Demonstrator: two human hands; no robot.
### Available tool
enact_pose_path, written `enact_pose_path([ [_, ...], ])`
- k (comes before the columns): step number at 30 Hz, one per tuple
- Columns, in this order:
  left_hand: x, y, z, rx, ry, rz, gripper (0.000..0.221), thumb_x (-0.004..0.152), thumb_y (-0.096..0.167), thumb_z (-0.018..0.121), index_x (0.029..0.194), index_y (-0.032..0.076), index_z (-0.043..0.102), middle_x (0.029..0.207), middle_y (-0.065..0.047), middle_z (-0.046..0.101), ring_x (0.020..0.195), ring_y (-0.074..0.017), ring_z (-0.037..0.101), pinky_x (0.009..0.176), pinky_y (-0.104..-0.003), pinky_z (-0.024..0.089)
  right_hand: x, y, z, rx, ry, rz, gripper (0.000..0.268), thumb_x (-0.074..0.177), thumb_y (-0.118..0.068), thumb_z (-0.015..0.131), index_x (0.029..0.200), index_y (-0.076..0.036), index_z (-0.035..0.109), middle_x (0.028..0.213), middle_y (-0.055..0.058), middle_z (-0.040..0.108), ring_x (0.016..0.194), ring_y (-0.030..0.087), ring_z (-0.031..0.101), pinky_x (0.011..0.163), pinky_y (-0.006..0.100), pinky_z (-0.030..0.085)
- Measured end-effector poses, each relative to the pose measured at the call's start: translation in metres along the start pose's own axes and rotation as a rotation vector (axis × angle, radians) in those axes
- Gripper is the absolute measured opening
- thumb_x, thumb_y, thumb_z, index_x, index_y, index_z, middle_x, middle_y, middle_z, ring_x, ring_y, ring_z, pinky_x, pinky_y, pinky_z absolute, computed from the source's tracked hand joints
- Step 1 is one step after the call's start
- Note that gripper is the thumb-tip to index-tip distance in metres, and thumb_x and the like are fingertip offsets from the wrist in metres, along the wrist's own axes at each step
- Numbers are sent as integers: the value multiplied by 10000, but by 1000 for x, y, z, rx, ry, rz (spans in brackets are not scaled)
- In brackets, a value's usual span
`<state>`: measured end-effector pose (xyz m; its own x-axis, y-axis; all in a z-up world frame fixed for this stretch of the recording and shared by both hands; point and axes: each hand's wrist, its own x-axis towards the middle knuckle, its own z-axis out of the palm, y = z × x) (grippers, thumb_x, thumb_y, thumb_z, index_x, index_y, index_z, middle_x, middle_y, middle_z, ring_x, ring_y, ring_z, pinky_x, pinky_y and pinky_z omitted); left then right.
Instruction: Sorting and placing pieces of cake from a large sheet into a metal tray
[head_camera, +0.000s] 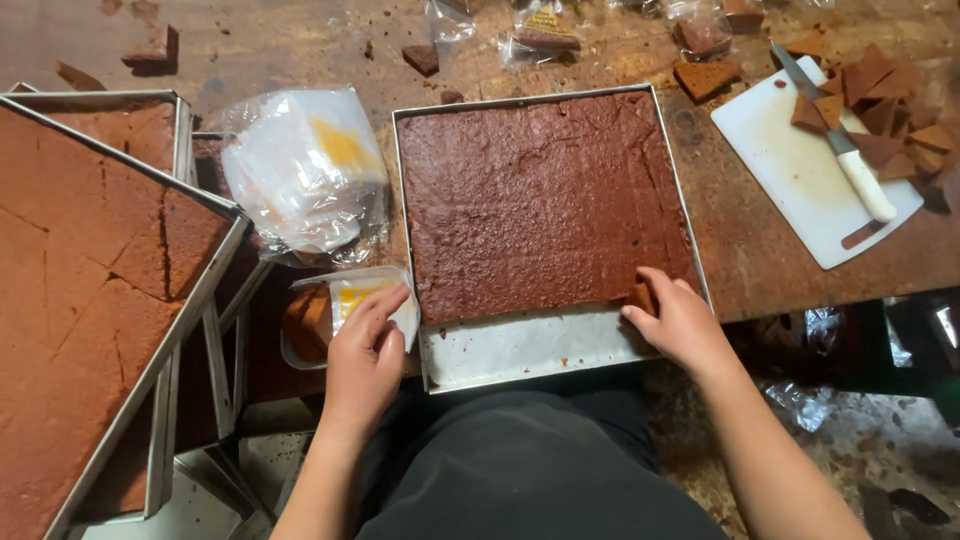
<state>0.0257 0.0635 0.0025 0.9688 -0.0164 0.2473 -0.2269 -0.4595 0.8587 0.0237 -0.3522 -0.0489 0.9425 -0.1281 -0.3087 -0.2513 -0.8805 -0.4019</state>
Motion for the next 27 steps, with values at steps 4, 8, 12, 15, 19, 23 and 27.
enact_pose_path([
  [4, 3, 16, 2, 6, -98, 58, 529, 790, -119, 572, 1266, 53, 728, 1247, -189, 728, 1157, -416, 679, 969, -498, 539, -27, -64, -32, 388, 195, -219, 518, 888, -182, 732, 1386, -117, 602, 1258, 218, 690, 1208, 394, 639, 1040, 521, 481],
  [8, 11, 51, 7, 148, -493, -143, 683, 749, -41, 586, 1426, 53, 576, 1476, -200, 568, 1256, -491, 583, 1018, -614, 485, -64, -134, -34, 902, 192, -589, 351, 781, 163, 654, 1047, -41, 760, 1042, 165, 735, 1050, 340, 716, 965, 449, 553],
  [12, 6, 46, 35, 7, -371, -7, 683, 732, -85, 576, 1414, -34, 555, 1430, -275, 564, 1302, -520, 535, 1067, -573, 458, -69, -170, 15, 680, 43, -785, 490, 846, 137, 564, 1286, -41, 684, 1327, 220, 669, 1245, 438, 626, 1000, 528, 519],
  [15, -10, 48, 48, 129, -173, 430, 604, 790, -93, 580, 1390, -29, 580, 1365, -266, 601, 1310, -457, 554, 1107, -486, 459, -56, -173, 28, 272, -19, -678, 235, 971, -154, 560, 1165, -84, 674, 1058, 170, 727, 982, 392, 707, 802, 501, 588],
  [19, -26, 18, 50, 76, -356, 366, 463, 917, -13, 563, 1370, 78, 582, 1318, -140, 633, 1236, -349, 648, 1043, -413, 516, -37, -154, -6, 314, -222, -385, 565, 852, -262, 441, 1409, -310, 529, 1257, 160, 719, 1120, 416, 662, 879, 493, 499],
  [23, -4, -20, 19, 332, -128, 136, 357, 886, 115, 773, 1184, -21, 631, 1136, -265, 671, 1223, -498, 609, 1025, -549, 495, -32, -114, -40, 604, 407, -385, 490, 962, 82, 509, 1439, -10, 573, 1481, 263, 532, 1394, 371, 468, 1171, 508, 374],
  [27, -17, -50, 12, 411, -403, -216, 151, 932, 147, 642, 1080, 177, 651, 916, -142, 760, 1001, -396, 730, 874, -511, 572, -21, -38, -39, 211, 379, -324, 356, 1000, -131, 644, 1352, -101, 681, 1301, 142, 705, 1194, 364, 646, 1017, 488, 503],
])
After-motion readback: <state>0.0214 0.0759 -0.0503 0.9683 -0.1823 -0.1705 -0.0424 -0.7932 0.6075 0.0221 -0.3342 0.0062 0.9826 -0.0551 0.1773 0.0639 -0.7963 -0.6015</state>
